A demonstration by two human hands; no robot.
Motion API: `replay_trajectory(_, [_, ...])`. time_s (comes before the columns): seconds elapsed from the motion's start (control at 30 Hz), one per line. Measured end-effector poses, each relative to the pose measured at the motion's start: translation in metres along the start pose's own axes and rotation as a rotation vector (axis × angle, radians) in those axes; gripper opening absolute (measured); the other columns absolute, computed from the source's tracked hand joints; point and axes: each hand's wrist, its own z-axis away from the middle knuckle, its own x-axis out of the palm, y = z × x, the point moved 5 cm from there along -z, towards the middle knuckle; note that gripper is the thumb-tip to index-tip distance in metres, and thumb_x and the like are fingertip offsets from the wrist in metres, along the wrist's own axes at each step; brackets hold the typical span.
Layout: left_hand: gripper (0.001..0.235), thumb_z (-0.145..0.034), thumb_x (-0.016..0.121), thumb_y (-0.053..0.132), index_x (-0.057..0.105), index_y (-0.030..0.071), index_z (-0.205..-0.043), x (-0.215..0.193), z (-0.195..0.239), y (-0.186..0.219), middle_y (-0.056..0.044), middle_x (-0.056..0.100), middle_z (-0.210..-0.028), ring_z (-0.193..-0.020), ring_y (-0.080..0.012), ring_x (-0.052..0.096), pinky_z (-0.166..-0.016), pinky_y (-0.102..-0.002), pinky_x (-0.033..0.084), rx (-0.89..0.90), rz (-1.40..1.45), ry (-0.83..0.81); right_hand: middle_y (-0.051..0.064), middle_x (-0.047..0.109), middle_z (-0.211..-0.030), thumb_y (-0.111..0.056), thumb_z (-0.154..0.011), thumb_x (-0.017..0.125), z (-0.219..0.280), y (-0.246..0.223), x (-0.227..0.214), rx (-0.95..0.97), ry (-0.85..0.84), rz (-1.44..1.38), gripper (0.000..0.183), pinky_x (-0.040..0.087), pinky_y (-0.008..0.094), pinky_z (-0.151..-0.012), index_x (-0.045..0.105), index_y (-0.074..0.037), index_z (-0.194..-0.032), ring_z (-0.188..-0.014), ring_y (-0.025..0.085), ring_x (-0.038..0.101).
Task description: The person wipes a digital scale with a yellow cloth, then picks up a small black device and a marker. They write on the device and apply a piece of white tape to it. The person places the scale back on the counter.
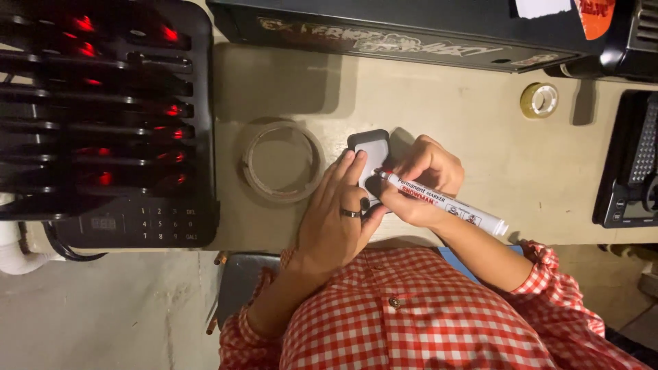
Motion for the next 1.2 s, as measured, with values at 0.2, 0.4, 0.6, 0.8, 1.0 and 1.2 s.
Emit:
replay_trajectory(0.2, [0.029, -0.099, 0.067, 0.029, 0.05, 0.005, -0.097, 0.0037, 0.0015, -0.0019, -0.029, 0.054, -0.147, -0.134, -0.0443, 0.058, -0.113, -0.053, 0.046, 0.014, -0.009, 0.004, 0.011, 0.056, -0.063, 0.015, -0.058, 0.086, -0.0011, 0.0006, 0.0003, -0.011, -0.008, 0.006, 0.036, 0.047, 0.023, -0.05, 0.054, -0.002, -0.063, -0.051, 0.015, 0.06])
replay_trajectory(0.4, [0.029, -0.1, 0.066, 0.028, 0.05, 0.005, -0.097, 0.0014, 0.0003, -0.0015, -0.028, 0.055, -0.146, -0.133, -0.0443, 0.059, -0.112, -0.053, 0.047, 0.003, 0.007, 0.019, 0.011, 0.058, -0.064, 0.014, -0.059, 0.084, 0.0011, 0.0031, -0.0017, -0.019, -0.008, 0.068, 0.034, 0.047, 0.026, -0.053, 0.055, -0.003, -0.064, -0.056, 0.017, 0.062])
replay_trajectory(0.6, [0.029, -0.1, 0.067, 0.028, 0.051, 0.004, -0.098, 0.0016, 0.0008, -0.0018, -0.029, 0.056, -0.145, -0.133, -0.0448, 0.059, -0.113, -0.053, 0.047, 0.007, 0.009, 0.033, 0.01, 0.059, -0.064, 0.013, -0.06, 0.086, 0.0011, 0.0035, -0.0008, -0.03, -0.015, 0.077, 0.034, 0.048, 0.027, -0.054, 0.055, -0.003, -0.064, -0.057, 0.018, 0.062])
replay_trajectory(0.8, [0.03, -0.099, 0.069, 0.028, 0.051, 0.004, -0.098, 0.0014, 0.0009, -0.0019, -0.028, 0.055, -0.146, -0.134, -0.0433, 0.058, -0.114, -0.052, 0.046, 0.0, 0.01, 0.024, 0.01, 0.058, -0.064, 0.014, -0.06, 0.082, 0.0031, 0.0038, -0.001, -0.028, -0.003, 0.106, 0.033, 0.048, 0.026, -0.054, 0.054, -0.003, -0.064, -0.057, 0.018, 0.062])
replay_trajectory(1.0, [0.029, -0.1, 0.067, 0.028, 0.05, 0.004, -0.097, 0.0035, 0.0027, -0.0037, -0.028, 0.056, -0.146, -0.134, -0.0434, 0.059, -0.113, -0.052, 0.047, -0.006, 0.029, 0.029, 0.01, 0.058, -0.063, 0.014, -0.059, 0.082, 0.0039, 0.0012, -0.0009, -0.02, -0.02, 0.099, 0.034, 0.047, 0.026, -0.054, 0.053, -0.004, -0.063, -0.057, 0.018, 0.061])
replay_trajectory(1.2, [0.029, -0.099, 0.069, 0.027, 0.051, 0.004, -0.098, 0.0021, 0.0005, -0.0021, -0.027, 0.056, -0.146, -0.133, -0.043, 0.059, -0.113, -0.052, 0.047, -0.002, 0.015, 0.029, 0.009, 0.055, -0.062, 0.013, -0.063, 0.081, 0.0052, 0.0028, -0.0035, -0.028, -0.006, 0.088, 0.033, 0.047, 0.027, -0.054, 0.053, -0.004, -0.064, -0.055, 0.016, 0.059])
